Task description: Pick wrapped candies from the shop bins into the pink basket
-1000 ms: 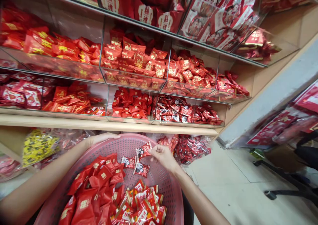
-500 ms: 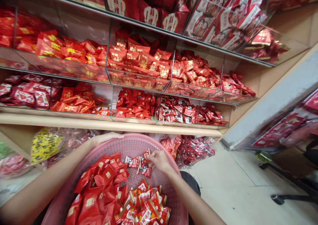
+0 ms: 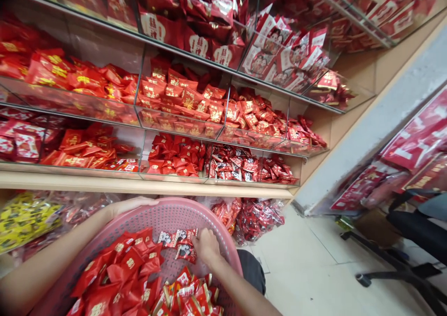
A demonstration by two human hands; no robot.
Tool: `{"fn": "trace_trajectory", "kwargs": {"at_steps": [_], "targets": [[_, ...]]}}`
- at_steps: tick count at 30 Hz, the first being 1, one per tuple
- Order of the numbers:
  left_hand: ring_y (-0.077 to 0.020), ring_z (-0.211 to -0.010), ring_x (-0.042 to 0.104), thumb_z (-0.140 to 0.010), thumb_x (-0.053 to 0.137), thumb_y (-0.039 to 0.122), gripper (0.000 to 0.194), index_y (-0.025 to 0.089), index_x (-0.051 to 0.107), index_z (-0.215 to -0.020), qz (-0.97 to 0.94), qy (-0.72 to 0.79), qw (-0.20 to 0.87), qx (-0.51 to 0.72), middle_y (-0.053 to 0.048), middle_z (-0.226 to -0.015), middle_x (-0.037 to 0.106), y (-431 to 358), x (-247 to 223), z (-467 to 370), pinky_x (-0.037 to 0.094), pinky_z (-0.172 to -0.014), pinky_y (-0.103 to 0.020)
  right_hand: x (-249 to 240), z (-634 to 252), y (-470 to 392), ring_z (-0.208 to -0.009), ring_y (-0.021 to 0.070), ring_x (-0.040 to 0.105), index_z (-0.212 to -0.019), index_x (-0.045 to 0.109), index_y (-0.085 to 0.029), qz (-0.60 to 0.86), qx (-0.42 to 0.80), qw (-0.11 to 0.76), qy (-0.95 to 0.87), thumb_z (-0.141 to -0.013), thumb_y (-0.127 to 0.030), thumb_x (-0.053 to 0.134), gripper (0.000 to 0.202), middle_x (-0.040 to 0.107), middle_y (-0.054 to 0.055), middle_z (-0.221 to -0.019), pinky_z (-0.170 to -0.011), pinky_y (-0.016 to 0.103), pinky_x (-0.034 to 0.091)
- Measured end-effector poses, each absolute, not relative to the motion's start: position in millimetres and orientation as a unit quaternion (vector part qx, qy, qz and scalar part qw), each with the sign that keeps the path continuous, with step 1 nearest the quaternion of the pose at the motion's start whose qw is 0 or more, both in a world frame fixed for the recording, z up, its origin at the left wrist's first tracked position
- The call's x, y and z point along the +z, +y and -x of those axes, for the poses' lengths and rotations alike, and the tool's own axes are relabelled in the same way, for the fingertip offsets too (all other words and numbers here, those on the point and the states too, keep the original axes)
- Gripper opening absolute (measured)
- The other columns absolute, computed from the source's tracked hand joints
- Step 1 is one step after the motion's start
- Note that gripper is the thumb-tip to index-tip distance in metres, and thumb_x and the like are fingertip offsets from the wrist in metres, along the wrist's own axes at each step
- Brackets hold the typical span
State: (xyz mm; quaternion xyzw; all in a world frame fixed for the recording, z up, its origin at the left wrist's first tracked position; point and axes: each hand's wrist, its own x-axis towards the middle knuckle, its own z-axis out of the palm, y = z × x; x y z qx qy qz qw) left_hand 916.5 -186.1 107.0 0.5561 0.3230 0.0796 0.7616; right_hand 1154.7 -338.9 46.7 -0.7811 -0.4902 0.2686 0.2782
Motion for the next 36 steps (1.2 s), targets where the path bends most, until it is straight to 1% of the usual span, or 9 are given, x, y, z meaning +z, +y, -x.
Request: {"fn": "trace_trajectory", "kwargs": {"at_steps": [3, 6, 12, 17, 20, 23, 25, 31, 36], "targets": [[-0.0258, -0.094, 0.058, -0.065, 0.063, 0.046, 0.048, 0.010, 0.064, -0.096, -0.553, 0.327, 0.762, 0.078, -0.011, -0.095, 0.066, -186.0, 107.2, -916.2, 0.040, -0.087, -0.029, 56.6, -1155.4, -341.4, -0.063, 0.0173, 0.055, -0.050, 0.045, -0.020, 0.792, 0.147, 0.194, -0.559, -0.070, -0.024, 0.058, 0.024, 0.058, 0.005, -0.062, -0.052, 0.026, 0.033], [-0.0258, -0.093, 0.058, -0.067, 0.060, 0.047, 0.049, 0.011, 0.064, -0.099, -0.546, 0.320, 0.772, 0.064, -0.011, -0.098, 0.065, -187.0, 108.6, -915.3, 0.042, -0.084, -0.029, 77.2, -1163.6, -338.3, -0.053, 0.0146, 0.050, -0.048, 0.045, -0.019, 0.762, 0.108, 0.172, -0.615, -0.075, -0.025, 0.052, 0.028, 0.056, 0.004, -0.055, -0.049, 0.026, 0.029], [-0.0254, -0.090, 0.059, -0.064, 0.062, 0.047, 0.049, 0.011, 0.064, -0.097, -0.533, 0.317, 0.782, 0.061, -0.010, -0.097, 0.065, -186.7, 106.1, -916.9, 0.042, -0.083, -0.029, 140.9, -1207.6, -319.3, -0.051, 0.0141, 0.051, -0.053, 0.051, -0.019, 0.727, 0.073, 0.306, -0.611, -0.079, -0.031, 0.046, 0.029, 0.057, 0.003, -0.053, -0.051, 0.024, 0.033], [-0.0255, -0.097, 0.057, -0.063, 0.063, 0.048, 0.048, 0.013, 0.065, -0.096, -0.534, 0.323, 0.779, 0.063, -0.009, -0.098, 0.065, -186.7, 104.8, -918.4, 0.041, -0.086, -0.027, 174.4, -1234.2, -296.8, -0.066, 0.0178, 0.056, -0.068, 0.056, -0.019, 0.692, 0.042, 0.426, -0.582, -0.076, -0.036, 0.050, 0.020, 0.062, 0.004, -0.068, -0.063, 0.027, 0.041], [-0.0265, -0.100, 0.056, -0.066, 0.062, 0.046, 0.043, 0.013, 0.066, -0.093, -0.536, 0.317, 0.780, 0.068, -0.009, -0.097, 0.066, -186.6, 105.7, -917.6, 0.040, -0.089, -0.029, 183.5, -1236.6, -280.0, -0.078, 0.0182, 0.056, -0.084, 0.058, -0.019, 0.646, 0.018, 0.435, -0.627, -0.076, -0.027, 0.049, 0.014, 0.062, 0.005, -0.084, -0.072, 0.030, 0.042], [-0.0267, -0.098, 0.057, -0.069, 0.061, 0.042, 0.038, 0.013, 0.067, -0.092, -0.536, 0.315, 0.780, 0.070, -0.009, -0.096, 0.066, -186.9, 106.3, -916.5, 0.039, -0.090, -0.031, 190.0, -1235.5, -258.2, -0.088, 0.0179, 0.052, -0.099, 0.058, -0.019, 0.611, -0.007, 0.399, -0.684, -0.072, -0.012, 0.045, 0.031, 0.057, 0.006, -0.095, -0.080, 0.031, 0.040], [-0.0262, -0.098, 0.057, -0.070, 0.059, 0.041, 0.038, 0.012, 0.066, -0.094, -0.530, 0.303, 0.789, 0.069, -0.009, -0.097, 0.066, -187.2, 106.2, -915.8, 0.039, -0.090, -0.030, 193.1, -1235.1, -242.0, -0.085, 0.0171, 0.051, -0.104, 0.058, -0.018, 0.618, 0.009, 0.381, -0.687, -0.068, -0.007, 0.044, 0.039, 0.055, 0.006, -0.093, -0.079, 0.031, 0.041], [-0.0268, -0.100, 0.056, -0.074, 0.054, 0.040, 0.039, 0.012, 0.065, -0.099, -0.523, 0.291, 0.799, 0.066, -0.010, -0.099, 0.065, -186.5, 104.7, -913.9, 0.041, -0.087, -0.030, 195.5, -1238.9, -215.6, -0.074, 0.0144, 0.052, -0.092, 0.063, -0.016, 0.623, 0.048, 0.365, -0.690, -0.065, -0.007, 0.049, 0.031, 0.055, 0.002, -0.079, -0.071, 0.027, 0.042], [-0.0268, -0.098, 0.057, -0.074, 0.056, 0.040, 0.040, 0.010, 0.064, -0.100, -0.520, 0.289, 0.801, 0.066, -0.012, -0.100, 0.064, -186.7, 105.7, -915.3, 0.040, -0.088, -0.032, 198.9, -1245.6, -226.7, -0.071, 0.0133, 0.050, -0.089, 0.062, -0.015, 0.616, 0.038, 0.347, -0.707, -0.066, -0.011, 0.053, 0.025, 0.053, 0.003, -0.084, -0.068, 0.026, 0.042]]}}
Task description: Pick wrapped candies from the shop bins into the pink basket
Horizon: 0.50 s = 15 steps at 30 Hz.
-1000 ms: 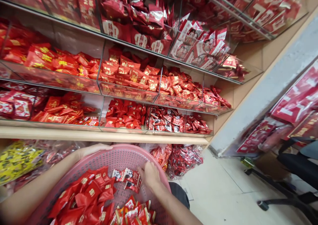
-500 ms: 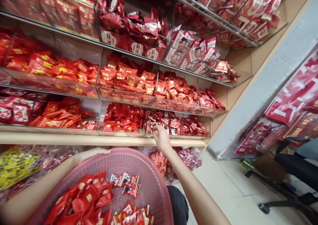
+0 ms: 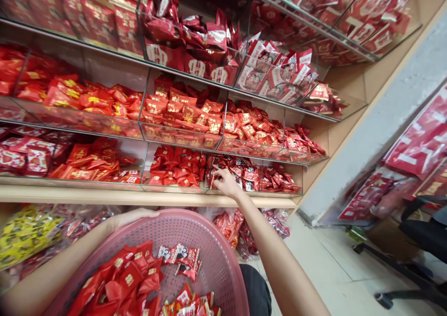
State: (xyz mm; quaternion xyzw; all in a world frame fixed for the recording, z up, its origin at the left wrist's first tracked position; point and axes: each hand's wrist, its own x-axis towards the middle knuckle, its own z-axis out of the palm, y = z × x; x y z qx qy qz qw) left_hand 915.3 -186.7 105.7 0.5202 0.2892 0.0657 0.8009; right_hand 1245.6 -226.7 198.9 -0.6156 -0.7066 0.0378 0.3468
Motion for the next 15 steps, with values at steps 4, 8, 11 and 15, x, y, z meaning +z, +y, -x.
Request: {"fn": "trace_trajectory", "kwargs": {"at_steps": [4, 8, 11, 15], "targets": [[-0.0270, -0.098, 0.057, -0.072, 0.058, 0.041, 0.043, 0.009, 0.064, -0.100, -0.521, 0.294, 0.799, 0.063, -0.013, -0.102, 0.064, -187.1, 106.5, -916.2, 0.039, -0.090, -0.032, 208.1, -1250.4, -242.7, -0.076, 0.0134, 0.050, -0.094, 0.057, -0.017, 0.607, -0.068, 0.242, -0.754, -0.072, -0.014, 0.053, 0.023, 0.050, 0.005, -0.092, -0.067, 0.024, 0.041], [-0.0259, -0.096, 0.058, -0.074, 0.056, 0.040, 0.043, 0.009, 0.062, -0.103, -0.533, 0.306, 0.786, 0.072, -0.012, -0.099, 0.065, -186.3, 106.4, -916.0, 0.038, -0.092, -0.033, 217.6, -1250.1, -257.9, -0.082, 0.0157, 0.050, -0.091, 0.057, -0.018, 0.586, -0.214, 0.072, -0.778, -0.083, -0.019, 0.046, 0.014, 0.051, 0.007, -0.096, -0.065, 0.024, 0.038], [-0.0262, -0.098, 0.057, -0.075, 0.055, 0.038, 0.041, 0.009, 0.062, -0.103, -0.533, 0.302, 0.787, 0.073, -0.012, -0.100, 0.064, -186.3, 105.9, -915.5, 0.038, -0.093, -0.034, 220.4, -1249.1, -264.2, -0.075, 0.0154, 0.050, -0.086, 0.060, -0.018, 0.570, -0.275, 0.020, -0.773, -0.088, -0.022, 0.040, 0.020, 0.053, 0.008, -0.089, -0.063, 0.025, 0.035], [-0.0269, -0.099, 0.056, -0.076, 0.054, 0.038, 0.041, 0.009, 0.061, -0.104, -0.519, 0.289, 0.802, 0.069, -0.012, -0.101, 0.064, -186.9, 104.6, -914.6, 0.039, -0.092, -0.035, 219.5, -1255.0, -267.8, -0.072, 0.0135, 0.051, -0.085, 0.063, -0.020, 0.588, -0.261, 0.080, -0.762, -0.089, -0.025, 0.039, 0.024, 0.056, 0.006, -0.088, -0.060, 0.023, 0.034]]}}
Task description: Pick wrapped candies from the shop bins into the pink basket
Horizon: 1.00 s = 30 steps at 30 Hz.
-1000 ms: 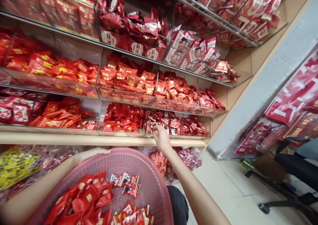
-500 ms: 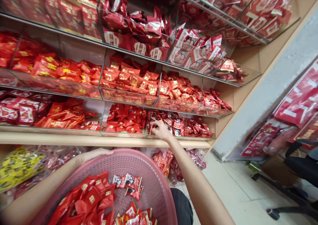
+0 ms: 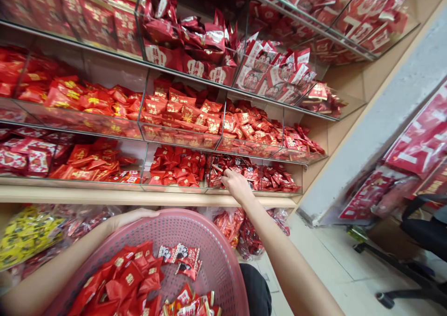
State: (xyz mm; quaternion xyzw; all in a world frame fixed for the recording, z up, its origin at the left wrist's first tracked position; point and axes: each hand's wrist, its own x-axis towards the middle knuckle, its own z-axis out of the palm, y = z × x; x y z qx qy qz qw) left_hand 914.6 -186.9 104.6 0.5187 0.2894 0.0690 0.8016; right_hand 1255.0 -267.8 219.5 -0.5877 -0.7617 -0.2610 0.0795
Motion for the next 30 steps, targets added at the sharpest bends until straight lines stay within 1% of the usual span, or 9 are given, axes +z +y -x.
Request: {"fn": "trace_trajectory", "kwargs": {"at_steps": [4, 9, 12, 15, 19, 21, 24, 27, 30], "targets": [[-0.0267, -0.100, 0.056, -0.075, 0.056, 0.038, 0.040, 0.009, 0.062, -0.101, -0.526, 0.296, 0.794, 0.076, -0.011, -0.099, 0.065, -186.5, 104.7, -914.6, 0.037, -0.093, -0.034, 214.6, -1268.8, -269.8, -0.074, 0.0126, 0.054, -0.086, 0.065, -0.021, 0.591, -0.201, 0.212, -0.752, -0.089, -0.029, 0.039, 0.027, 0.057, 0.004, -0.088, -0.062, 0.022, 0.037], [-0.0243, -0.098, 0.057, -0.075, 0.056, 0.039, 0.040, 0.010, 0.062, -0.102, -0.538, 0.312, 0.780, 0.078, -0.009, -0.099, 0.065, -184.3, 103.8, -915.3, 0.036, -0.093, -0.030, 210.5, -1279.6, -276.1, -0.072, 0.0155, 0.055, -0.079, 0.066, -0.018, 0.561, -0.167, 0.366, -0.724, -0.086, -0.030, 0.045, 0.025, 0.058, 0.005, -0.077, -0.066, 0.026, 0.041], [-0.0246, -0.097, 0.057, -0.075, 0.055, 0.040, 0.044, 0.009, 0.061, -0.104, -0.540, 0.302, 0.783, 0.066, -0.010, -0.102, 0.064, -182.5, 101.4, -915.4, 0.038, -0.091, -0.030, 211.8, -1270.5, -288.5, -0.072, 0.0162, 0.055, -0.077, 0.065, -0.017, 0.539, -0.155, 0.427, -0.709, -0.084, -0.030, 0.048, 0.023, 0.059, 0.005, -0.075, -0.067, 0.027, 0.042], [-0.0249, -0.092, 0.059, -0.074, 0.056, 0.042, 0.047, 0.007, 0.061, -0.105, -0.551, 0.313, 0.770, 0.067, -0.012, -0.103, 0.063, -182.1, 100.2, -915.3, 0.039, -0.088, -0.031, 208.2, -1246.0, -306.3, -0.074, 0.0159, 0.055, -0.077, 0.065, -0.019, 0.533, -0.110, 0.463, -0.700, -0.083, -0.030, 0.049, 0.021, 0.059, 0.005, -0.078, -0.069, 0.028, 0.042], [-0.0251, -0.091, 0.059, -0.072, 0.057, 0.043, 0.048, 0.006, 0.062, -0.103, -0.569, 0.333, 0.748, 0.080, -0.012, -0.101, 0.064, -183.6, 101.5, -915.3, 0.039, -0.088, -0.031, 178.0, -1199.0, -325.5, -0.072, 0.0154, 0.054, -0.073, 0.064, -0.019, 0.545, 0.035, 0.479, -0.688, -0.084, -0.032, 0.048, 0.023, 0.059, 0.003, -0.075, -0.067, 0.027, 0.041], [-0.0250, -0.092, 0.058, -0.071, 0.058, 0.043, 0.048, 0.007, 0.062, -0.102, -0.575, 0.334, 0.742, 0.084, -0.011, -0.100, 0.064, -183.7, 101.6, -915.4, 0.039, -0.088, -0.031, 151.9, -1175.9, -328.8, -0.068, 0.0149, 0.053, -0.069, 0.063, -0.018, 0.561, 0.108, 0.462, -0.678, -0.083, -0.032, 0.047, 0.026, 0.058, 0.003, -0.070, -0.064, 0.025, 0.041], [-0.0249, -0.092, 0.059, -0.070, 0.059, 0.045, 0.047, 0.011, 0.063, -0.102, -0.568, 0.333, 0.749, 0.079, -0.011, -0.100, 0.065, -181.9, 99.5, -915.0, 0.039, -0.087, -0.032, 110.7, -1149.3, -325.7, -0.060, 0.0138, 0.051, -0.058, 0.060, -0.017, 0.593, 0.193, 0.417, -0.662, -0.080, -0.029, 0.046, 0.029, 0.057, 0.000, -0.061, -0.058, 0.023, 0.038], [-0.0239, -0.090, 0.059, -0.068, 0.060, 0.046, 0.045, 0.013, 0.065, -0.098, -0.574, 0.348, 0.737, 0.082, -0.010, -0.098, 0.066, -179.9, 97.4, -914.2, 0.040, -0.087, -0.030, 79.7, -1134.5, -318.6, -0.053, 0.0124, 0.047, -0.048, 0.055, -0.017, 0.621, 0.228, 0.382, -0.646, -0.077, -0.026, 0.047, 0.031, 0.051, -0.002, -0.049, -0.055, 0.023, 0.035], [-0.0235, -0.090, 0.059, -0.068, 0.061, 0.047, 0.044, 0.014, 0.066, -0.096, -0.586, 0.356, 0.723, 0.088, -0.008, -0.095, 0.067, -179.8, 98.1, -914.0, 0.041, -0.085, -0.029, 61.9, -1128.1, -313.5, -0.050, 0.0111, 0.045, -0.045, 0.053, -0.017, 0.651, 0.243, 0.357, -0.624, -0.074, -0.025, 0.046, 0.031, 0.049, -0.002, -0.046, -0.054, 0.022, 0.034]]}}
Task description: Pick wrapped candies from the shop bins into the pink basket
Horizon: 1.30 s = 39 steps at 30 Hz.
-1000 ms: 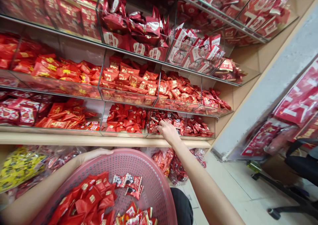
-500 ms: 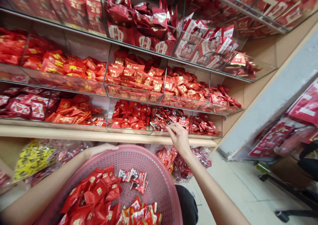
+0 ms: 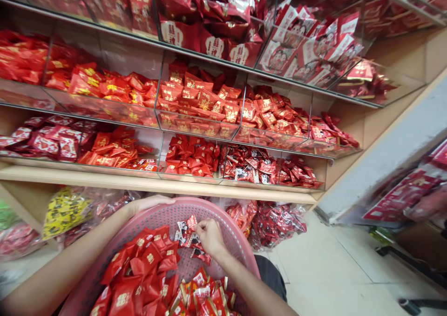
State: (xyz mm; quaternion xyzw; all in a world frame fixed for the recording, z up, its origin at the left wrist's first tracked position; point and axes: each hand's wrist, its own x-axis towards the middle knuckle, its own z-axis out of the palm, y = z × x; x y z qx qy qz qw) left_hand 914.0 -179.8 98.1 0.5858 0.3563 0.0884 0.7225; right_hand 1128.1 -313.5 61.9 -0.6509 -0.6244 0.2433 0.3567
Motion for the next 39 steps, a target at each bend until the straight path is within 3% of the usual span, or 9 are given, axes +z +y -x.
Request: {"fn": "trace_trajectory", "kwargs": {"at_steps": [16, 21, 27, 35, 39], "targets": [[-0.0242, -0.088, 0.060, -0.066, 0.061, 0.049, 0.047, 0.013, 0.066, -0.094, -0.610, 0.359, 0.701, 0.091, -0.009, -0.095, 0.067, -181.3, 100.8, -914.2, 0.041, -0.083, -0.030, 40.0, -1110.5, -307.4, -0.037, 0.0087, 0.045, -0.048, 0.053, -0.017, 0.717, 0.322, 0.296, -0.543, -0.074, -0.024, 0.045, 0.029, 0.045, -0.004, -0.037, -0.040, 0.018, 0.030], [-0.0248, -0.094, 0.058, -0.066, 0.062, 0.048, 0.045, 0.013, 0.067, -0.093, -0.613, 0.353, 0.700, 0.099, -0.008, -0.094, 0.067, -182.4, 104.3, -913.9, 0.039, -0.088, -0.030, 40.8, -1108.7, -308.3, -0.046, 0.0091, 0.046, -0.041, 0.050, -0.017, 0.724, 0.272, 0.286, -0.566, -0.070, -0.023, 0.054, 0.030, 0.045, -0.003, -0.040, -0.047, 0.020, 0.030], [-0.0248, -0.095, 0.058, -0.065, 0.063, 0.046, 0.044, 0.012, 0.067, -0.093, -0.596, 0.356, 0.713, 0.097, -0.009, -0.095, 0.066, -184.0, 107.6, -915.4, 0.040, -0.087, -0.030, 71.3, -1122.9, -314.7, -0.052, 0.0128, 0.050, -0.050, 0.057, -0.019, 0.720, 0.134, 0.245, -0.635, -0.079, -0.030, 0.047, 0.033, 0.056, 0.001, -0.051, -0.051, 0.024, 0.030], [-0.0244, -0.088, 0.060, -0.066, 0.063, 0.046, 0.044, 0.013, 0.066, -0.094, -0.566, 0.338, 0.747, 0.086, -0.010, -0.096, 0.066, -183.9, 103.1, -915.9, 0.043, -0.083, -0.030, 157.7, -1191.1, -316.6, -0.072, 0.0174, 0.055, -0.082, 0.060, -0.018, 0.649, -0.033, 0.370, -0.664, -0.083, -0.032, 0.043, 0.023, 0.061, 0.007, -0.083, -0.066, 0.027, 0.039], [-0.0246, -0.090, 0.060, -0.064, 0.065, 0.046, 0.045, 0.013, 0.066, -0.093, -0.559, 0.345, 0.749, 0.089, -0.010, -0.098, 0.066, -184.9, 104.3, -916.6, 0.042, -0.084, -0.030, 174.9, -1244.8, -305.3, -0.067, 0.0192, 0.055, -0.080, 0.059, -0.016, 0.686, -0.071, 0.448, -0.569, -0.078, -0.041, 0.046, 0.028, 0.062, 0.008, -0.075, -0.065, 0.030, 0.040]]}}
